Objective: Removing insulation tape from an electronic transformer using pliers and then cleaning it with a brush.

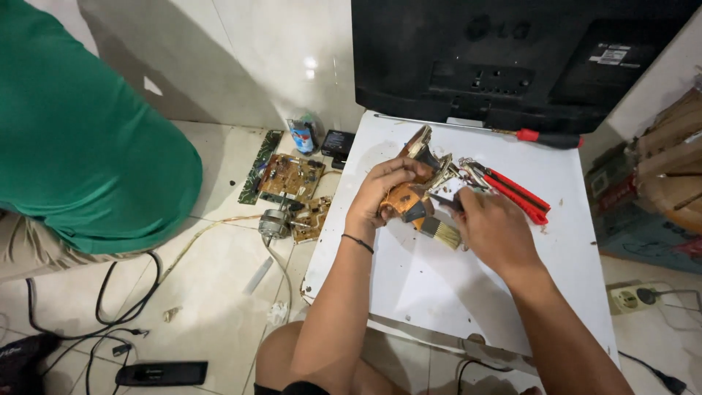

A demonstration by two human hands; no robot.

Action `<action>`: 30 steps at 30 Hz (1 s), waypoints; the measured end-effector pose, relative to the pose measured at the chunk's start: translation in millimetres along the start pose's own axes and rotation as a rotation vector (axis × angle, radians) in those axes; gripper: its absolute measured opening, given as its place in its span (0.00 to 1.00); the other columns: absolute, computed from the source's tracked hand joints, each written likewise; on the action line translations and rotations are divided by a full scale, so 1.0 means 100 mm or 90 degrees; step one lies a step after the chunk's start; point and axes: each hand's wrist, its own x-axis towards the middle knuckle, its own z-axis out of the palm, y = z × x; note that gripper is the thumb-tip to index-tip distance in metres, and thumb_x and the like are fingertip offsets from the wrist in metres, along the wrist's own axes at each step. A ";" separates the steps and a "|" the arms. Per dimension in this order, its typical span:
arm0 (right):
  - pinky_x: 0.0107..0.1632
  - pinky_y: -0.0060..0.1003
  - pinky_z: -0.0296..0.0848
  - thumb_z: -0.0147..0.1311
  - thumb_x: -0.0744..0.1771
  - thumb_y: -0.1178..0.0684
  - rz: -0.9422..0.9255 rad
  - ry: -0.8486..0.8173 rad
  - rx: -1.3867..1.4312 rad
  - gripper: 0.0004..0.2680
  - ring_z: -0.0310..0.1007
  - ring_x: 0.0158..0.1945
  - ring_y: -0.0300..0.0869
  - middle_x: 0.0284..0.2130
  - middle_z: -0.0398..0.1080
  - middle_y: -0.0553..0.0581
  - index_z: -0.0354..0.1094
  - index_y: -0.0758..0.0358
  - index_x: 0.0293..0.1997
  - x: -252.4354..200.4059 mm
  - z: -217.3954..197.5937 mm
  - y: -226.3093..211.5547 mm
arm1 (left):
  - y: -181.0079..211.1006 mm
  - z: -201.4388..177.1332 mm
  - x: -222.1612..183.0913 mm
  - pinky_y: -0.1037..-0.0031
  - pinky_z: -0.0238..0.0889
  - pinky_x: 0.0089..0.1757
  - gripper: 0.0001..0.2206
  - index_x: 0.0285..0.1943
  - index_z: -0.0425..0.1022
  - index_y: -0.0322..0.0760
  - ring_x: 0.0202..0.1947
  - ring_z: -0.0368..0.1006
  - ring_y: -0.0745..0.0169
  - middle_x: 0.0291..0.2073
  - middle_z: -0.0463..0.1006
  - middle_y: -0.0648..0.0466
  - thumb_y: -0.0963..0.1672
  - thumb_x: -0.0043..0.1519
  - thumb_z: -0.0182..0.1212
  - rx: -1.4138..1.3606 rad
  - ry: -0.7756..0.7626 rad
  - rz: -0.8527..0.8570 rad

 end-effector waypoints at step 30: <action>0.41 0.50 0.78 0.53 0.70 0.37 0.162 -0.126 0.361 0.15 0.78 0.42 0.57 0.34 0.72 0.56 0.72 0.59 0.40 0.21 -0.59 -0.02 | 0.12 0.34 -0.19 0.75 0.71 0.41 0.12 0.47 0.85 0.39 0.34 0.72 0.73 0.28 0.84 0.50 0.41 0.55 0.76 0.276 -0.004 0.270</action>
